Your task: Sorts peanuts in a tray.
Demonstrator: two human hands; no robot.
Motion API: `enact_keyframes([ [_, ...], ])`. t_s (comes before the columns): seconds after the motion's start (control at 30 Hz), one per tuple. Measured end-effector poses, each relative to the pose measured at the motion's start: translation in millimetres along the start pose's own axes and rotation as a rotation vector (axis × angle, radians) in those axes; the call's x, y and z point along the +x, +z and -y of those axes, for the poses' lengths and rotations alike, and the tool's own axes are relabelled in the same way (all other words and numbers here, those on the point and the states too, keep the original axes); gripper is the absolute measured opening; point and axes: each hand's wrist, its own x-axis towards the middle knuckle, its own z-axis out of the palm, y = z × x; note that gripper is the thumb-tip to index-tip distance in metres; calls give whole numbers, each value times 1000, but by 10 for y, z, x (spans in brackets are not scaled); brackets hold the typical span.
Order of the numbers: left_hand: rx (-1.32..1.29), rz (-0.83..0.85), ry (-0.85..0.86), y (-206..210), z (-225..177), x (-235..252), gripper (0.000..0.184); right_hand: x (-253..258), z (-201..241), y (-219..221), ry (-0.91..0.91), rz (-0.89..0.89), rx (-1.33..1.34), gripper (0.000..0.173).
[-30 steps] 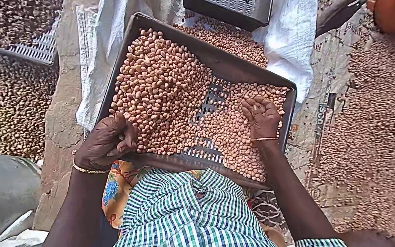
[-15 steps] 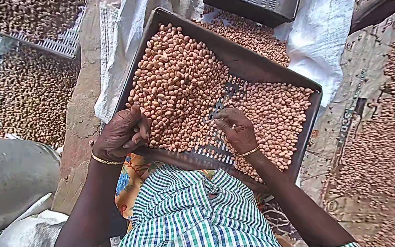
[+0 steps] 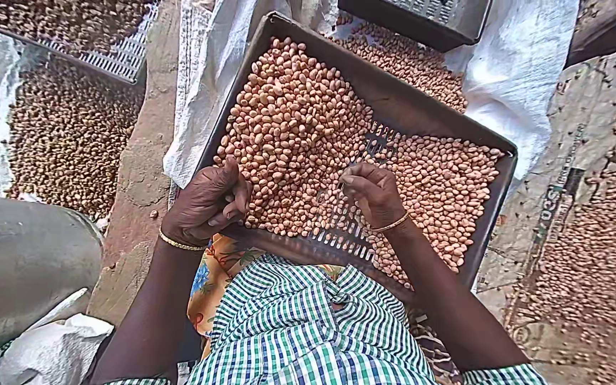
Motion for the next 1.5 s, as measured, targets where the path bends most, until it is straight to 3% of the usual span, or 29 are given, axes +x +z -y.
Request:
enact_keyframes([
  [0.03, 9, -3, 5, 2, 1, -10, 51, -12, -33, -57, 56, -3, 215, 23],
  [0.1, 17, 6, -2, 10, 6, 9, 52, -94, -60, -99, 107, 43, 199, 22],
  [0.17, 3, 16, -2, 13, 11, 26, 51, -165, 23, 6, 69, 77, -199, 10],
  [0.23, -7, 8, 2, 24, 16, 14, 49, -238, 24, 154, -115, 100, -634, 11],
  [0.33, -4, -1, 11, 13, 12, 7, 49, -289, 40, 323, -248, 127, -965, 10],
  [0.43, 3, -16, 10, 14, 10, 15, 49, -302, 253, 402, -61, 283, -1059, 11],
  [0.5, 6, -14, 19, 4, 6, 10, 50, -282, 325, 326, 79, 399, -905, 16],
  [0.57, -6, -19, 23, 5, 2, 14, 50, -304, 310, 197, 145, 397, -744, 18],
  [0.63, -39, -65, 29, 18, 11, 13, 50, -313, 325, 30, 172, 349, -731, 26],
  [0.7, -81, -93, 67, 21, 30, 31, 49, -270, 435, -124, 175, 332, -739, 21],
  [0.77, -136, -114, 142, 23, 45, 34, 47, -133, 594, -183, 227, 408, -871, 15],
  [0.83, -160, -146, 230, 18, 58, 32, 47, 121, 794, -102, 372, 586, -1111, 19],
  [0.87, -159, -162, 289, 12, 70, 31, 48, 236, 898, -40, 352, 635, -1170, 22],
  [0.9, -145, -167, 371, 5, 88, 29, 50, 295, 1005, 15, 196, 588, -1112, 22],
  [0.93, -116, -178, 469, -3, 104, 23, 52, 325, 1084, 76, -70, 468, -910, 21],
  [1.0, -88, -241, 684, 12, 153, 22, 56, 493, 1187, 301, -500, 281, -340, 37],
  [1.07, -47, -392, 865, 80, 218, 6, 57, 652, 1179, 520, -669, 167, -64, 34],
  [1.27, -43, -528, 1147, 180, 344, -14, 53, 436, 686, 1371, -553, 459, -46, 20],
  [1.37, 2, -580, 1192, 198, 397, -66, 48, 313, 609, 1744, -539, 388, -140, 18],
  [1.5, 105, -662, 1217, 232, 431, -83, 40, 139, 549, 1753, -467, 366, -206, 18],
])
